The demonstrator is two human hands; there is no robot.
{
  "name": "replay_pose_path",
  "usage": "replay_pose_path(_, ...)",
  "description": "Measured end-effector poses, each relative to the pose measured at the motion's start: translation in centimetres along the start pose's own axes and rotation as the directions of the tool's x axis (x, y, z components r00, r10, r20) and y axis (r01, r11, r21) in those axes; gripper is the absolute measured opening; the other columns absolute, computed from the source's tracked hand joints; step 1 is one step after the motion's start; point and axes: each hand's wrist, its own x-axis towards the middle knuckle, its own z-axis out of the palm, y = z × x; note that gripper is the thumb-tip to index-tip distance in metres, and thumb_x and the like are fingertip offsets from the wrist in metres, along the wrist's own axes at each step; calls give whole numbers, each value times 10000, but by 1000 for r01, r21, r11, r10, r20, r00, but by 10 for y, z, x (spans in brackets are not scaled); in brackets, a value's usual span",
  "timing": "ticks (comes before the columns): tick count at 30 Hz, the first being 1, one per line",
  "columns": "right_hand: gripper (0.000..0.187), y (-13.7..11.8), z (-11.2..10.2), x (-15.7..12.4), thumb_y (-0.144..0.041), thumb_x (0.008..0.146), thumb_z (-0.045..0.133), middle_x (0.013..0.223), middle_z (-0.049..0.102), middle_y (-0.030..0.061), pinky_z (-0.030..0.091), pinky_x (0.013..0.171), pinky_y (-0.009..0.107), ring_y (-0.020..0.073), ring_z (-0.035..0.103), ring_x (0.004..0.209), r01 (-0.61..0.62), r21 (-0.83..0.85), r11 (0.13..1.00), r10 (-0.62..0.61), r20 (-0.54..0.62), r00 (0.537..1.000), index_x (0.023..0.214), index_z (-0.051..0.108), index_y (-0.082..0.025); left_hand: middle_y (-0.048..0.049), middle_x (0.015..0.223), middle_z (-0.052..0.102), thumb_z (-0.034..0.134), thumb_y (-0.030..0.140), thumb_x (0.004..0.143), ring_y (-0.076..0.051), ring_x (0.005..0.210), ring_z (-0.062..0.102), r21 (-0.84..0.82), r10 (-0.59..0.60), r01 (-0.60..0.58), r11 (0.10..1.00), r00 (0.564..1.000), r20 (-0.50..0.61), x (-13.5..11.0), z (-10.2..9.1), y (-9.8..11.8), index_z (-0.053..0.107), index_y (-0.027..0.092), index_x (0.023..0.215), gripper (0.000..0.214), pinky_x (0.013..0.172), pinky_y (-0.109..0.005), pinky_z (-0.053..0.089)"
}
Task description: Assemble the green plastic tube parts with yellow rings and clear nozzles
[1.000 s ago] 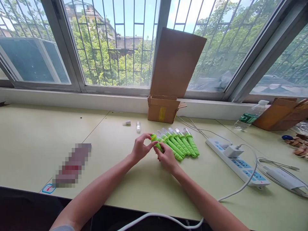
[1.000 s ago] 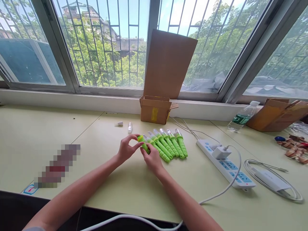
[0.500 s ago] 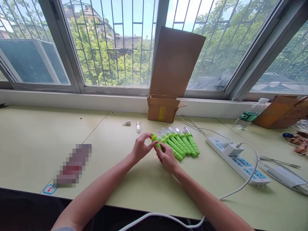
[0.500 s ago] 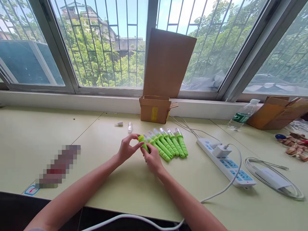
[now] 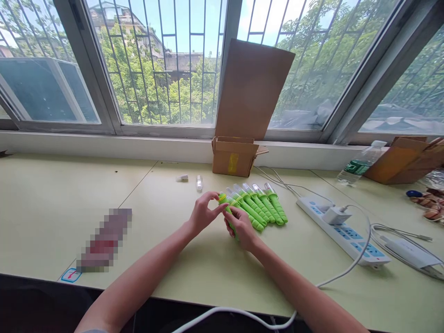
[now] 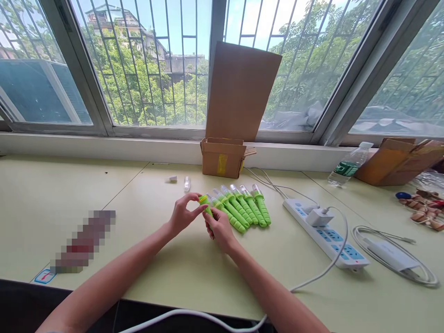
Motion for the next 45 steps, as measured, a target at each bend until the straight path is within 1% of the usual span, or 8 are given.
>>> replay_pose_path(12,320,-5,-4,-3,-501,785,589,530,493,-58,260,301,188,55,343,324,-124,162,979,106,120,987,793,511,-191,-101,989,708,721,344,748,-195,870,693,-169,-18,23,985,999,31,1,1,2,571,170,854,253,808,-376,579)
replay_pose_path(16,342,-2,-3,1,-527,760,608,558,524,-46,325,319,211,83,417,348,-73,25,997,70,101,992,778,517,-198,-93,994,711,719,362,749,-192,847,697,-165,-62,61,984,998,3,0,0,1,572,178,845,255,796,-385,584)
replay_pose_path(19,318,4,-3,5,-493,753,628,562,521,-36,376,374,236,105,469,392,15,-159,987,-16,-4,1000,709,507,-202,-91,1001,710,728,373,737,-205,878,694,-95,-56,54,994,998,-17,-2,0,2,581,183,827,256,808,-389,576)
replay_pose_path(22,257,8,-5,6,-439,776,612,582,518,-22,365,410,241,111,452,441,78,-286,955,-105,-79,991,720,539,-199,-86,1023,705,730,375,734,-218,924,686,-30,-21,20,999,1000,-23,-3,0,2,588,193,811,244,837,-395,562)
replay_pose_path(24,232,9,-5,6,-415,787,601,556,487,-29,334,405,239,107,412,442,103,-303,948,-135,-87,987,718,545,-200,-82,1026,704,728,374,735,-217,930,685,-13,-4,4,1000,1000,-18,-4,0,3,588,197,810,238,841,-391,559)
replay_pose_path(28,245,9,-3,3,-405,791,597,475,423,-55,276,379,234,92,351,396,66,-209,976,-80,-57,995,681,506,-206,-79,1008,705,725,381,737,-210,911,685,-4,9,-9,1000,1000,-2,-3,-1,3,585,194,808,244,825,-379,560)
replay_pose_path(34,322,6,2,1,-445,747,640,469,429,-74,247,331,214,67,335,339,-63,4,998,63,-3,998,647,441,-213,-73,950,703,737,392,721,-206,889,681,10,0,0,1000,1000,-8,-2,0,2,579,188,783,266,811,-367,557)
replay_pose_path(45,271,9,-8,2,-395,769,608,439,405,-80,225,304,186,55,318,312,-130,222,966,98,150,984,659,457,-197,-94,1073,692,730,316,738,-208,937,682,-142,8,7,990,995,103,-1,2,5,556,186,850,245,843,-365,556)
